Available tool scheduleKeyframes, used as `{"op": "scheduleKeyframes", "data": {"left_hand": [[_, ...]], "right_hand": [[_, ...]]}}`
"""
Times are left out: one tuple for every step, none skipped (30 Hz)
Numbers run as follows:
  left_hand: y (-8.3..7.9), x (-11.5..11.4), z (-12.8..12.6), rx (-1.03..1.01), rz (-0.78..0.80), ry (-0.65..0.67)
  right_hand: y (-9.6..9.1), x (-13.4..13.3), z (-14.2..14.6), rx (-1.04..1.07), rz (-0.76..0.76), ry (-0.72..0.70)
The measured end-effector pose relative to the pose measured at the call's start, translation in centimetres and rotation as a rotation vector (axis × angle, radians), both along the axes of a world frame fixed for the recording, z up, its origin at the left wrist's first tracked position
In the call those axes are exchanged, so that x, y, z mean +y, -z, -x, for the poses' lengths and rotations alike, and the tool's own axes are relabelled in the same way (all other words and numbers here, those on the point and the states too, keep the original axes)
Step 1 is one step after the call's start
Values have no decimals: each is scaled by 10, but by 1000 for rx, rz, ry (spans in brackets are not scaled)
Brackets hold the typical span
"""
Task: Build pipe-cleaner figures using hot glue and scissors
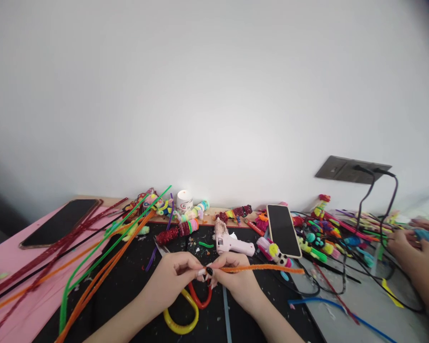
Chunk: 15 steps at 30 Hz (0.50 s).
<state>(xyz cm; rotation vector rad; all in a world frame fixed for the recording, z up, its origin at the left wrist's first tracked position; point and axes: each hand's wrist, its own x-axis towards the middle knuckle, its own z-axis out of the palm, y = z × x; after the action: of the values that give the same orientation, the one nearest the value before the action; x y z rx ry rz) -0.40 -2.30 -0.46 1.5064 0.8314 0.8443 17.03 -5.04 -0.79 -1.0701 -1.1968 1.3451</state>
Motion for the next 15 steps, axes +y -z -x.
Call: {"op": "scheduleKeyframes", "data": {"left_hand": [[1, 1, 0, -16, 30, 0], [2, 2, 0, -32, 63, -1], [3, 3, 0, -48, 94, -3], [4, 4, 0, -63, 119, -6], [5, 5, 0, -77, 138, -7], [6, 5, 0, -93, 152, -10], [7, 6, 0, -114, 162, -7], [7, 6, 0, -129, 184, 4], [8, 6, 1, -140, 196, 5], [8, 6, 1, -139, 206, 7], [8, 6, 1, -131, 208, 2], [8, 6, 1, -122, 205, -4], [7, 6, 1, -111, 200, -11], [6, 6, 1, -102, 194, -24], [5, 6, 1, -96, 186, -36]], "right_hand": [[0, 0, 0, 4, 1, 4], [1, 0, 1, 12, 2, 11], [1, 1, 1, 23, 2, 20], [1, 1, 1, 36, 0, 29], [2, 1, 1, 49, -3, 38], [2, 1, 2, 60, -6, 48], [1, 1, 2, 66, -10, 55], [1, 1, 2, 67, -13, 58], [0, 1, 2, 66, -17, 59], [0, 1, 2, 65, -21, 58], [0, 1, 2, 63, -24, 56], [0, 1, 1, 62, -27, 54], [1, 1, 1, 61, -31, 54], [2, 2, 1, 62, -34, 54], [3, 2, 1, 64, -35, 55]]}}
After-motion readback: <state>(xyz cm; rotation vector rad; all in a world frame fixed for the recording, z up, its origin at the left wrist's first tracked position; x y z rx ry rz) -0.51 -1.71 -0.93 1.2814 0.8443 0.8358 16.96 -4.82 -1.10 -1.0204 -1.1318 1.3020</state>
